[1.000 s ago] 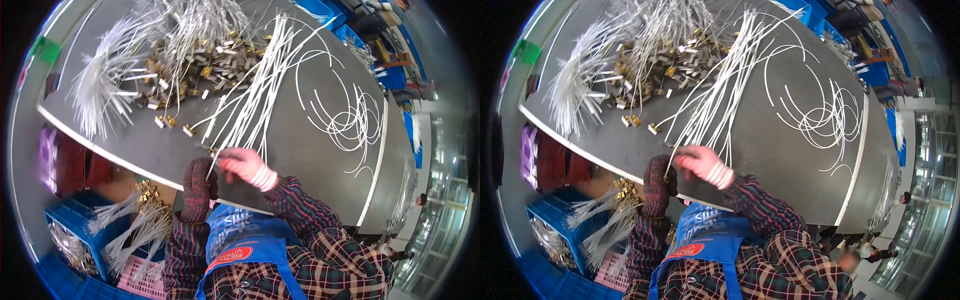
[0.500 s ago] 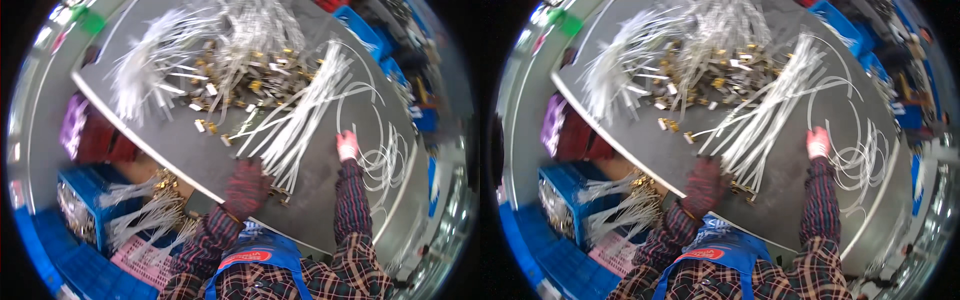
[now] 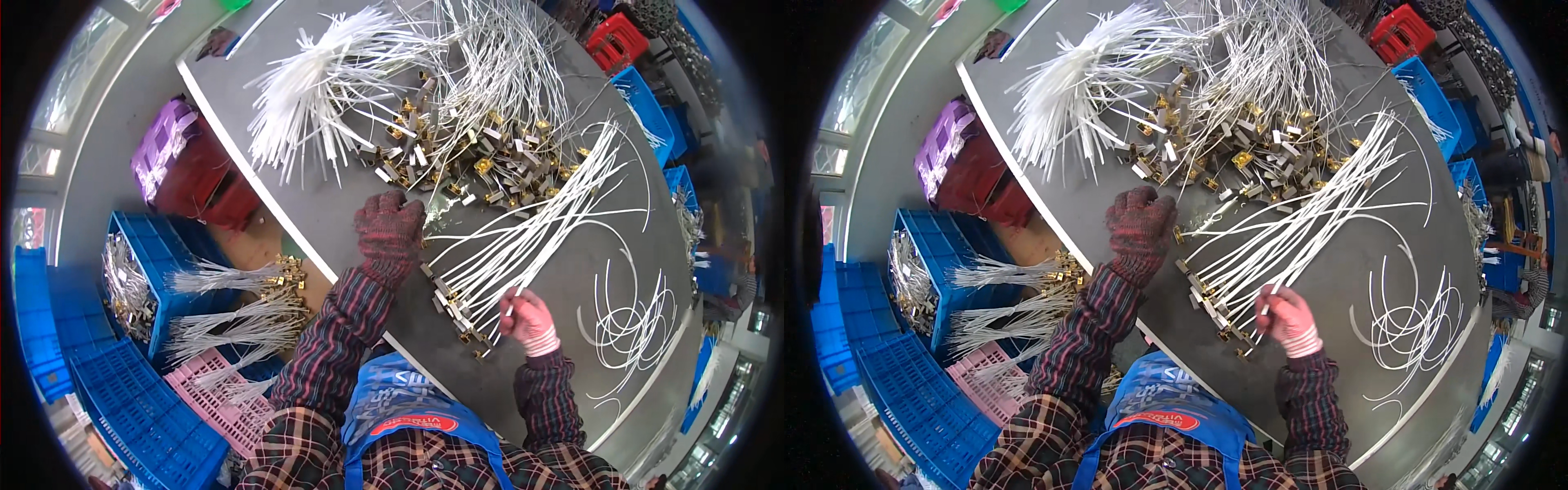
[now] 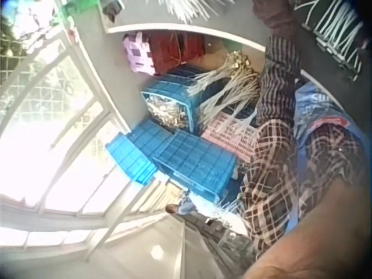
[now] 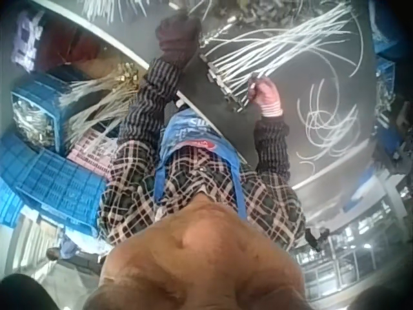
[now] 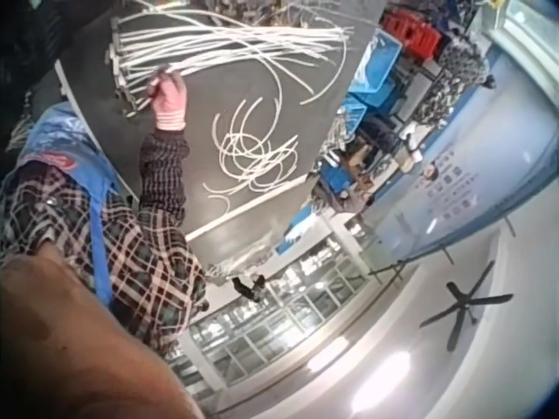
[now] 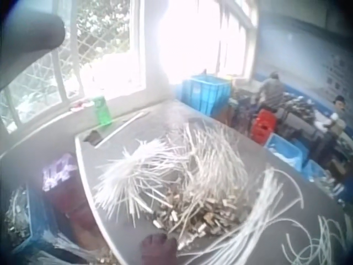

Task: The person threads sleeves onto the wires of metal components by hand and gathers the assembled parts together.

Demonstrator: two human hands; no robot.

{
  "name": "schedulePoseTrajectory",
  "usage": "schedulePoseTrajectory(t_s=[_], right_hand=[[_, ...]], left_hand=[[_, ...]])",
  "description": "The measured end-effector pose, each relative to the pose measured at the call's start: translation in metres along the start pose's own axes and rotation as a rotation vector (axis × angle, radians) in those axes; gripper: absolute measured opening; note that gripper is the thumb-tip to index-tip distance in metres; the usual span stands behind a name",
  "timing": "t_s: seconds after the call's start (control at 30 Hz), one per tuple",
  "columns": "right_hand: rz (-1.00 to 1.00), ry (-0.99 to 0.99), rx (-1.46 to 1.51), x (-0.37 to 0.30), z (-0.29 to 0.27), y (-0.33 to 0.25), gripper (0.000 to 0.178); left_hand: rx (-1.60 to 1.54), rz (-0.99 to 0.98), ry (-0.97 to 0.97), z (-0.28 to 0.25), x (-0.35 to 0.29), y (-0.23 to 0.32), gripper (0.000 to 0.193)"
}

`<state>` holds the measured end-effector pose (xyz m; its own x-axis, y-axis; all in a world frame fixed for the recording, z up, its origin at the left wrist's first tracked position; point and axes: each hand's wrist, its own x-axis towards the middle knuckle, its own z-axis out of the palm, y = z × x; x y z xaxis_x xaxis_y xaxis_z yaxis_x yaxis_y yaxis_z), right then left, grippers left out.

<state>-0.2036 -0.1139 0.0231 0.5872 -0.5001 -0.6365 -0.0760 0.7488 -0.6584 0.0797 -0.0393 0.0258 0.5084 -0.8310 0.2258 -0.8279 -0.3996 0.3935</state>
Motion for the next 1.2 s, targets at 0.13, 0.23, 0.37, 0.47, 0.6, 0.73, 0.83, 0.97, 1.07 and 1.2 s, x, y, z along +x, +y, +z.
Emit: schedulePoseTrajectory(t_s=[0.13, 0.23, 0.37, 0.47, 0.6, 0.73, 0.83, 0.97, 1.07, 1.2], right_hand=[[-0.074, -0.036, -0.059, 0.016, 0.054, -0.005, 0.037], [-0.180, -0.045, -0.111, 0.033, 0.096, -0.005, 0.036], [-0.129, -0.052, -0.184, 0.058, 0.122, -0.008, 0.031], [-0.146, -0.106, -0.156, 0.069, 0.141, -0.002, 0.031], [-0.054, -0.233, 0.110, 0.073, 0.159, 0.023, 0.031], [-0.029, -0.209, 0.216, 0.083, 0.143, 0.061, 0.026], [-0.019, -0.156, 0.185, 0.086, 0.141, 0.052, 0.024], [-0.193, -0.065, 0.062, 0.091, 0.143, 0.031, 0.022], [-0.349, -0.039, 0.037, 0.096, 0.142, 0.002, 0.024], [-0.479, 0.031, 0.070, 0.095, 0.123, -0.023, 0.025]], left_hand=[[-0.198, 0.143, 0.195, -0.002, -0.008, -0.004, 0.021], [-0.567, 0.004, 0.220, 0.007, -0.038, -0.002, 0.017], [-1.199, -0.547, -0.093, -0.021, -0.063, 0.015, 0.020], [-1.249, -0.665, -0.222, -0.034, -0.076, 0.008, 0.022], [-1.368, -0.878, -0.342, -0.050, -0.106, -0.010, 0.023], [-1.275, -0.962, -0.692, -0.044, -0.198, -0.070, 0.023], [-0.926, -0.769, -1.143, -0.051, -0.354, -0.159, 0.025], [-1.337, -1.216, -1.064, -0.094, -0.469, -0.183, 0.027], [-1.220, -1.442, -1.013, -0.116, -0.478, -0.180, 0.029], [-1.152, -1.579, -0.996, -0.120, -0.465, -0.184, 0.029]])
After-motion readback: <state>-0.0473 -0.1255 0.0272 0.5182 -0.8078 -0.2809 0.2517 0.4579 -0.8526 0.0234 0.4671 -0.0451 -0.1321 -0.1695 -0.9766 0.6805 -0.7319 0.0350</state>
